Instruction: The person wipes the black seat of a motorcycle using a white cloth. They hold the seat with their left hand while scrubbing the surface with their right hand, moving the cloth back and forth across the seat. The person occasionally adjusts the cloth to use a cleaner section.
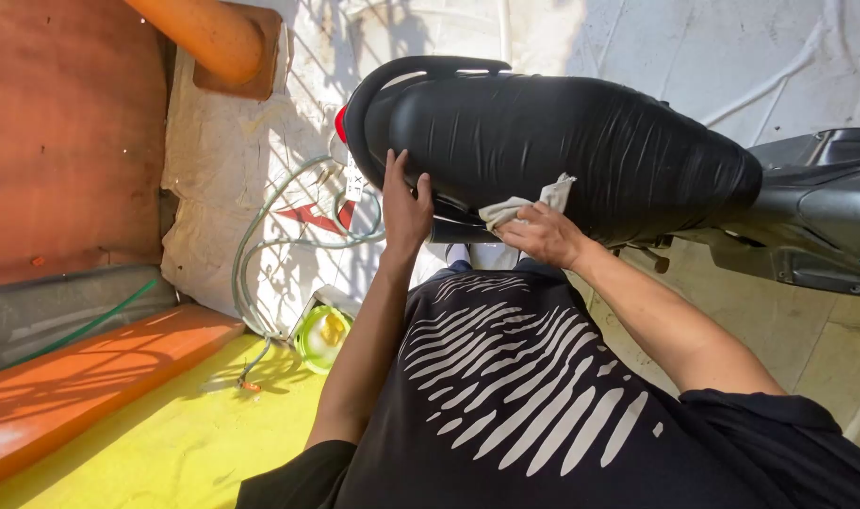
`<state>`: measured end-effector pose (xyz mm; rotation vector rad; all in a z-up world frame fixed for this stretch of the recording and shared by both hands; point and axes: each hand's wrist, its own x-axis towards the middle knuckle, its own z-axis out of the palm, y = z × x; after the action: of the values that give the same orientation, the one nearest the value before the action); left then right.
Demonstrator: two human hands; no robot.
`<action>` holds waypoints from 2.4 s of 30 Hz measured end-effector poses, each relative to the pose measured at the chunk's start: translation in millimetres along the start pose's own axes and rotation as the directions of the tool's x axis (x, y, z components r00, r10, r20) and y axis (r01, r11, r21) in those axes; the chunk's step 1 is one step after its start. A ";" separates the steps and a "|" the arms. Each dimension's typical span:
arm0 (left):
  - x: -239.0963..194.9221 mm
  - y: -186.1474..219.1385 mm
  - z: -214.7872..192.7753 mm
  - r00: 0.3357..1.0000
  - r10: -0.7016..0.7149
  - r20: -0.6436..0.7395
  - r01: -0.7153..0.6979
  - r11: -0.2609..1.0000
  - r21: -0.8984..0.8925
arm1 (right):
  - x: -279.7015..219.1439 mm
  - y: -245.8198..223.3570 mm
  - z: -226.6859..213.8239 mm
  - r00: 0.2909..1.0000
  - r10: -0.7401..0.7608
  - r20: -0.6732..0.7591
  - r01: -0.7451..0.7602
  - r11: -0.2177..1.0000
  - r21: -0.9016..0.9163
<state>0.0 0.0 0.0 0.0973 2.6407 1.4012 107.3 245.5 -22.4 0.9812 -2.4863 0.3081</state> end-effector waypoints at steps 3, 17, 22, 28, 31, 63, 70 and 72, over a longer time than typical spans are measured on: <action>8.9 0.7 25.4 0.980 0.191 0.058 -0.200 0.934 0.297 | -96.8 9.2 -0.6 0.986 0.089 0.143 -0.081 0.995 -0.061; 8.2 91.0 135.5 0.781 0.225 0.582 -0.582 0.601 0.548 | -108.8 101.8 -95.3 -0.164 0.977 -0.138 -0.782 -0.044 0.621; 12.2 66.6 149.9 0.770 0.238 0.592 -0.606 0.564 0.561 | 34.2 114.0 -15.2 0.443 0.894 0.071 -0.806 0.363 0.467; 23.4 31.6 165.1 0.803 0.262 0.535 -0.529 0.728 0.436 | 91.2 150.2 55.2 0.932 0.361 0.041 -0.363 0.921 0.144; 12.3 79.0 149.8 0.814 0.195 0.547 -0.515 0.679 0.523 | 51.4 182.9 68.4 0.869 0.475 0.142 -0.495 0.829 0.259; -62.1 148.6 295.7 0.617 0.219 0.756 -0.723 0.536 0.435 | -213.2 72.2 -138.8 -0.039 0.597 0.802 -0.987 -0.149 0.063; -49.7 136.4 252.1 0.772 0.170 0.613 -0.546 0.672 0.501 | -214.5 185.8 -113.6 0.250 0.863 0.439 -0.967 0.204 0.150; -45.7 129.1 230.5 0.839 0.317 0.443 -0.538 0.613 0.579 | -198.2 207.2 -101.2 0.250 0.866 0.433 -0.938 0.327 -0.112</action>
<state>80.9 255.1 -15.8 1.0174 2.7985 0.3089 125.4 548.7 -38.1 -0.6583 -3.2168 0.7318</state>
